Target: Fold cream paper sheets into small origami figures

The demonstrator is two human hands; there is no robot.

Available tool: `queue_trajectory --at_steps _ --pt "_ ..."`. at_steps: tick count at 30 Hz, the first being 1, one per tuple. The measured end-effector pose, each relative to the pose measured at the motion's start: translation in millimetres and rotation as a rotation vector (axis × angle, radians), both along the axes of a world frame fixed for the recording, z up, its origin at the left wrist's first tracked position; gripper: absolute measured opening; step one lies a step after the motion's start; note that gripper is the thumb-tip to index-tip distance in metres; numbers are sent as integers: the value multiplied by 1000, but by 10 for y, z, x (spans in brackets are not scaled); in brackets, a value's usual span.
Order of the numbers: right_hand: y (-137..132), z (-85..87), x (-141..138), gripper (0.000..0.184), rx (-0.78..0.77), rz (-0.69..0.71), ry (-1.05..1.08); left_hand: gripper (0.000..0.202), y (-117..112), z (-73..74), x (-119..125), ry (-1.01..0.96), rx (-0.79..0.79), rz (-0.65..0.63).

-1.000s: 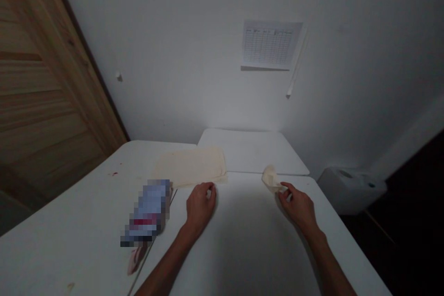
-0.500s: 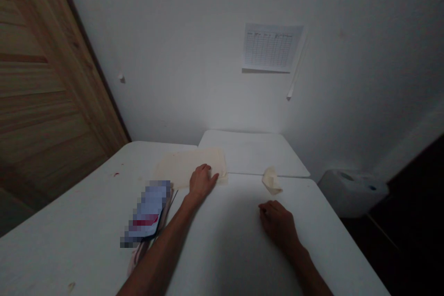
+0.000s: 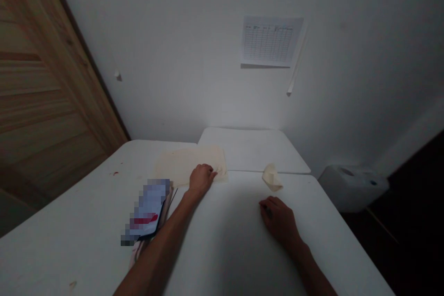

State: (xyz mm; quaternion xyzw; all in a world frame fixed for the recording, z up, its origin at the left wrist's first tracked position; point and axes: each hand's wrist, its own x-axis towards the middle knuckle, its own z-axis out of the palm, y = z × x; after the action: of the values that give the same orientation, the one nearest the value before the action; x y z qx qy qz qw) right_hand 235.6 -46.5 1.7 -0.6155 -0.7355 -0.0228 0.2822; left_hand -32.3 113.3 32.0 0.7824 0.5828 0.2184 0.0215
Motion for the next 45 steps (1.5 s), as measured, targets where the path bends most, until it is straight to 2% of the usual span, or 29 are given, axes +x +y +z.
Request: queue_trajectory --at_steps 10,13,18,20,22,28,35,40,45 --pt "8 -40 24 23 38 -48 83 20 -21 -4 -30 -19 11 11" --pt "22 -60 55 28 78 -185 196 21 -43 -5 -17 -12 32 16" --pt "129 -3 149 55 159 -466 416 25 -92 39 5 -1 94 19" --pt "204 36 208 57 161 -516 443 25 -112 64 11 3 118 20" --pt "275 64 275 50 145 -546 448 25 -132 85 15 11 136 12" --pt "366 98 493 36 108 -519 377 22 -198 117 15 34 199 -16" --pt "469 230 749 30 40 -462 304 19 -276 150 54 63 264 -77" --pt "546 315 821 27 51 -452 230 18 -375 162 129 88 293 -135" --pt "550 317 846 27 7 -458 209 14 -492 141 170 73 356 -194"
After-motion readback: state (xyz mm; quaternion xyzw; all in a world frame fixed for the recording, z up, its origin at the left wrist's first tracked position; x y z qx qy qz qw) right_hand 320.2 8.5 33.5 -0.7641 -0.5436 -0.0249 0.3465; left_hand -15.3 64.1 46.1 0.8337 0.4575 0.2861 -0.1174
